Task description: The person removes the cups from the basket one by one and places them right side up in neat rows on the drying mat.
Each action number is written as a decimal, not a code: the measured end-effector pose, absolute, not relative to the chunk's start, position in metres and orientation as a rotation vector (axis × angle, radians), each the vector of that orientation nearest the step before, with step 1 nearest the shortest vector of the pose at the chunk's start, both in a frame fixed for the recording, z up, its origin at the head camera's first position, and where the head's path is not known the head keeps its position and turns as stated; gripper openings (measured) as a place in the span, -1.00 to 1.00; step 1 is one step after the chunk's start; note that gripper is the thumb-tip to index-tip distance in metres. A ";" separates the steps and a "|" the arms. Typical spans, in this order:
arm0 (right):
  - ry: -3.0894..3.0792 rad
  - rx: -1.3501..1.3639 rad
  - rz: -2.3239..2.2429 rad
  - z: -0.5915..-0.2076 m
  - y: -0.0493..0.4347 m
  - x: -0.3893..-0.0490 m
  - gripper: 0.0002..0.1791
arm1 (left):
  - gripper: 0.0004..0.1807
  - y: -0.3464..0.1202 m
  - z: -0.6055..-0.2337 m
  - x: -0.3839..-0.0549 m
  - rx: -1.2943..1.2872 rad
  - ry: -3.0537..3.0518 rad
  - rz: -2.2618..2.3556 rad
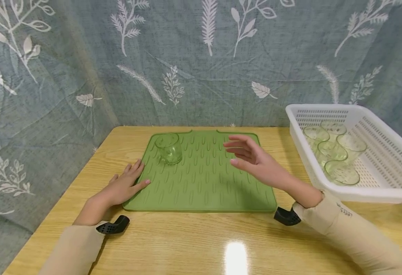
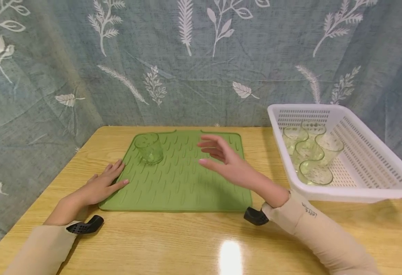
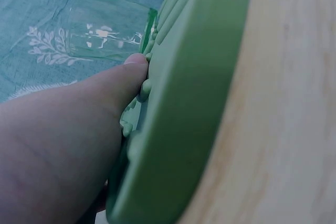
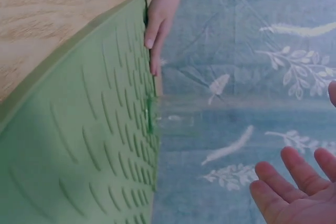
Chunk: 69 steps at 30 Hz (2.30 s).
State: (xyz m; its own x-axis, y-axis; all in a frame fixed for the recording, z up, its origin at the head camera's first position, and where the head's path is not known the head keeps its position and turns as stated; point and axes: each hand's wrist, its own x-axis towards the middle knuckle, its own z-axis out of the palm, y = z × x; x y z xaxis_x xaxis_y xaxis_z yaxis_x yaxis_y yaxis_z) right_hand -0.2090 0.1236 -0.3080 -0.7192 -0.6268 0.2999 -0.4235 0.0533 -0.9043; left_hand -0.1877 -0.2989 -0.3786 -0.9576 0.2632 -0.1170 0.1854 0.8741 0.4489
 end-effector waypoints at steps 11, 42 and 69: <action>2.377 -1.184 -1.687 -0.303 0.171 -0.199 -0.41 | -0.04 -0.300 -0.378 -0.189 0.345 2.875 0.650; 2.880 -0.800 -1.146 -0.300 0.317 -0.206 -0.42 | -0.04 -0.299 -0.379 -0.186 0.357 2.874 0.664; 2.815 -0.522 -1.068 -0.317 0.397 -0.214 -0.45 | -0.03 -0.295 -0.374 -0.186 0.356 2.874 0.665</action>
